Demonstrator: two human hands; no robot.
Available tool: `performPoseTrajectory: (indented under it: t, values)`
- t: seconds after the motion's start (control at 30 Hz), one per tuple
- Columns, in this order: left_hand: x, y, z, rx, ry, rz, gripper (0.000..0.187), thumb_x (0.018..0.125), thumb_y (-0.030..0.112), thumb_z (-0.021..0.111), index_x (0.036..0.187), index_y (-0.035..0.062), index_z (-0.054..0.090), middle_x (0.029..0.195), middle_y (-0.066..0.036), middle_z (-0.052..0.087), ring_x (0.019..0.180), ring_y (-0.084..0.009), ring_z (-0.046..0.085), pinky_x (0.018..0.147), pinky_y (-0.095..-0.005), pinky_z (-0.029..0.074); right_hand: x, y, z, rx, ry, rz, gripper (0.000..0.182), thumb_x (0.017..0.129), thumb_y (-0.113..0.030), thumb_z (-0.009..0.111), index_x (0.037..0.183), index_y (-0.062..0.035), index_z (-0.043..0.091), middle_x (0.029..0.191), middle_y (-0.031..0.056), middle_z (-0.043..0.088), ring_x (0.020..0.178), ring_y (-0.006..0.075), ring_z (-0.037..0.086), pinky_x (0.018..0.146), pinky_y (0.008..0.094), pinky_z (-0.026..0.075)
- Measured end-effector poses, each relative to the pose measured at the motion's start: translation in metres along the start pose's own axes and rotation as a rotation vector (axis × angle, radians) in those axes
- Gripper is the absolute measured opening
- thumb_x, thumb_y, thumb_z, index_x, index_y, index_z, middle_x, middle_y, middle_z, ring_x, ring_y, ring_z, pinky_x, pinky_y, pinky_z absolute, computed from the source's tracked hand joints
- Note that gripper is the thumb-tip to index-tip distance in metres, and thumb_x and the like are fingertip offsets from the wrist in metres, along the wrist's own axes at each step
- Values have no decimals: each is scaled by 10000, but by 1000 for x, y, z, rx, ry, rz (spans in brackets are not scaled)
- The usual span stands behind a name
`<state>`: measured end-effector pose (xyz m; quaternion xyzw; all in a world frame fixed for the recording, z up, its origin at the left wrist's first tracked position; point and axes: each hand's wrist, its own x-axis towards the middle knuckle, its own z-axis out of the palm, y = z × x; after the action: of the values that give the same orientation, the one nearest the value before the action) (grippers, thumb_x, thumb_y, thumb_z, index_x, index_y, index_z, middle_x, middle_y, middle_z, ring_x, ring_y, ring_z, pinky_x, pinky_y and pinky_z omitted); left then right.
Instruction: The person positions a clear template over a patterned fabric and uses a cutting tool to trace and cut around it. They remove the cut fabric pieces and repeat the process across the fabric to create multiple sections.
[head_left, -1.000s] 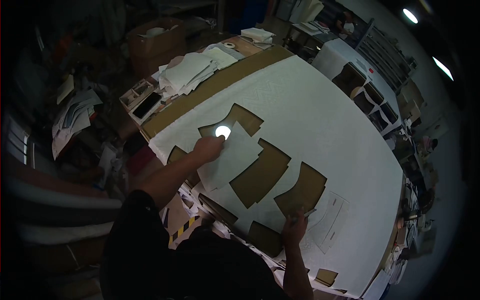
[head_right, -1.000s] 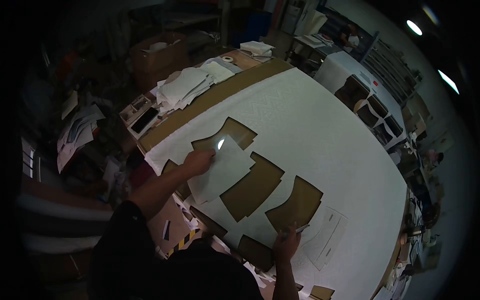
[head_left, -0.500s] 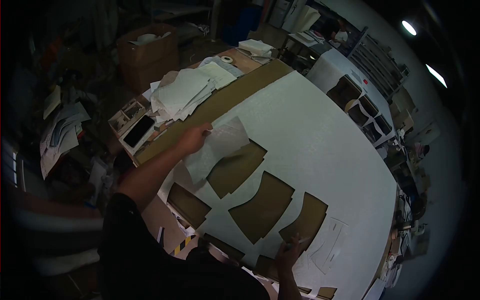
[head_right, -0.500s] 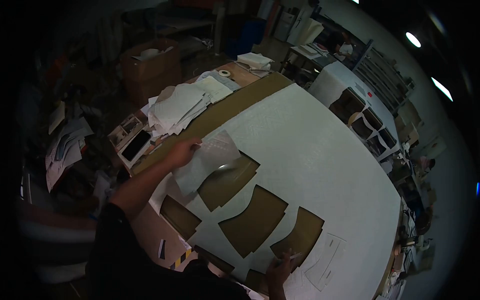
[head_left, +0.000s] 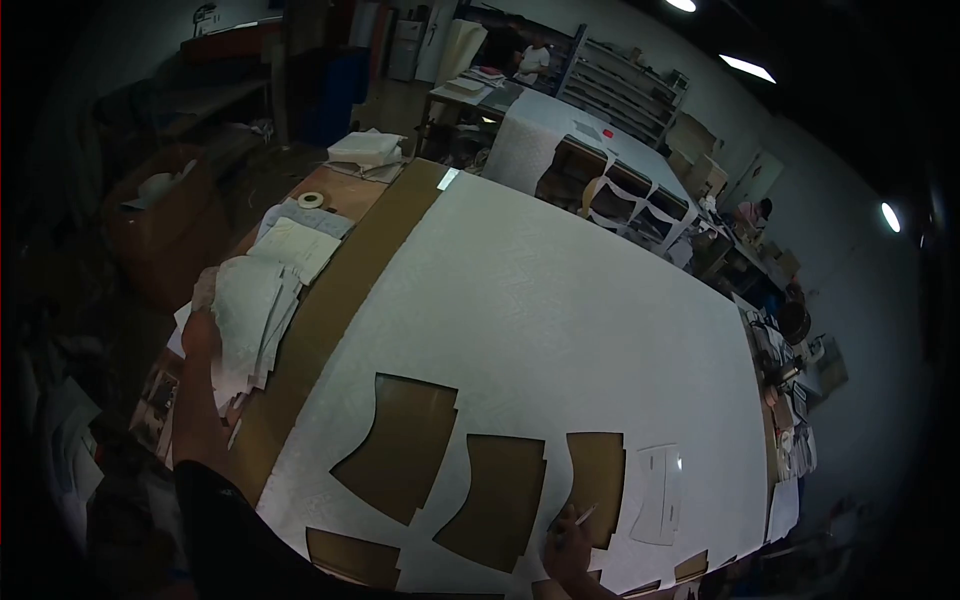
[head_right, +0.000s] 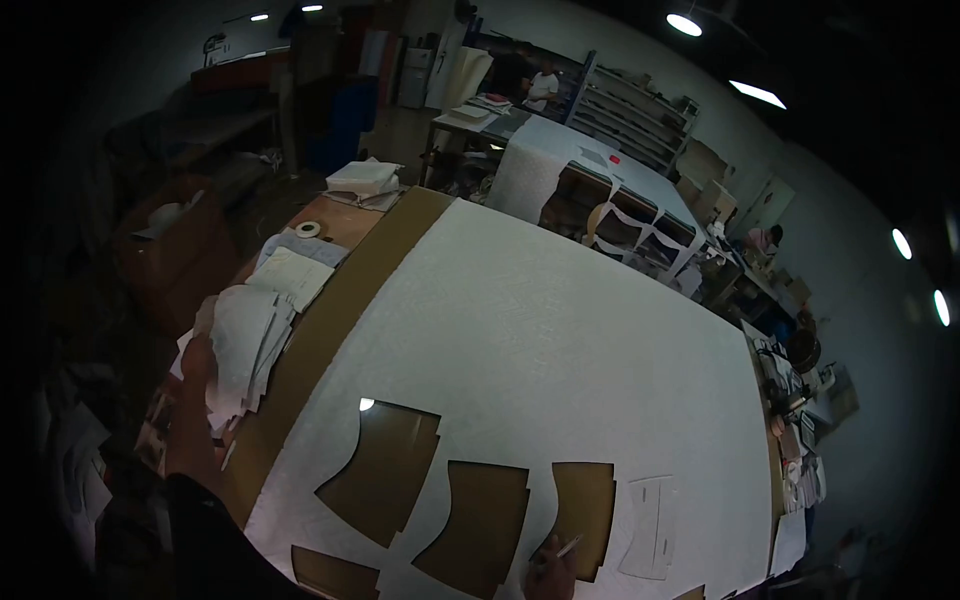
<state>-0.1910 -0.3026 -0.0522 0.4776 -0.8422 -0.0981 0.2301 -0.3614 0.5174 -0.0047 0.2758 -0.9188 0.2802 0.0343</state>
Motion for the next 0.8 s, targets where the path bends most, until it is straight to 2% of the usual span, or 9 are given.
performPoseTrajectory:
  t: [0.07, 0.17, 0.23, 0.3, 0.37, 0.5, 0.57, 0.63, 0.8]
  values:
    - [-6, 5, 7, 309, 54, -114, 264, 1044, 199, 534, 1231, 72, 670, 1091, -227, 704, 1023, -420, 705, 844, -520, 575, 1, 4, 0, -7, -16, -19, 410, 824, -62, 715, 1202, -11, 562, 1440, 332, 562, 1315, 539, 499, 1120, 602, 395]
    - [-5, 11, -3, 248, 151, -24, 230, 1053, 195, 504, 1131, 54, 669, 1033, -222, 685, 983, -408, 708, 824, -523, 574, -6, 4, 3, -5, -45, -25, 428, 814, -52, 714, 1210, -11, 555, 1432, 334, 566, 1294, 536, 511, 1098, 605, 410]
    - [0, -1, 0, 288, 135, 6, 228, 1050, 199, 510, 1128, 58, 671, 1044, -220, 685, 966, -413, 710, 812, -531, 574, -4, -1, 1, -131, 26, -146, 472, 800, -37, 719, 1230, -33, 525, 1447, 329, 557, 1288, 531, 511, 1088, 603, 414]
    - [4, 0, 3, 322, 124, 43, 226, 1047, 204, 516, 1125, 62, 673, 1055, -219, 684, 949, -419, 712, 801, -539, 573, -4, 2, 1, -128, 12, -122, 490, 795, -35, 724, 1238, -44, 514, 1458, 321, 553, 1286, 530, 510, 1093, 599, 411]
    - [6, 12, -6, 523, -9, -25, 271, 1048, 228, 524, 1234, 70, 642, 1142, -210, 659, 1067, -414, 647, 891, -537, 534, -7, 4, 2, -118, 2, -95, 508, 791, -33, 729, 1245, -55, 503, 1470, 314, 548, 1284, 530, 508, 1097, 595, 407]
    - [-14, 87, -36, 494, 147, -12, 395, 985, 180, 629, 1363, 67, 613, 1242, -216, 621, 1178, -411, 598, 944, -520, 523, -5, -1, -1, -100, -4, -44, 493, 783, -42, 755, 1216, -65, 520, 1502, 287, 537, 1307, 524, 497, 1111, 594, 394]
    - [-17, 112, -22, 291, 235, 132, 508, 920, 151, 717, 1401, 44, 591, 1285, -200, 587, 1207, -399, 565, 989, -530, 490, -10, 7, 1, -111, 1, -37, 492, 782, -44, 761, 1213, -69, 526, 1509, 278, 537, 1317, 522, 494, 1119, 594, 389]
    - [-44, 165, -12, 9, 258, 346, 491, 898, 98, 745, 1355, -5, 601, 1257, -218, 595, 1181, -401, 581, 997, -515, 481, -15, 29, 12, -81, -32, -42, 386, 849, -123, 730, 1187, -83, 548, 1493, 294, 533, 1330, 552, 468, 1164, 638, 344]
    - [-155, 300, -11, -519, -321, 421, 392, 955, 136, 740, 1316, 23, 635, 1035, -167, 714, 890, -272, 698, 809, -405, 554, -20, 31, 13, -73, 26, -64, 417, 841, -165, 744, 1198, -92, 542, 1494, 280, 540, 1326, 552, 470, 1166, 660, 331]
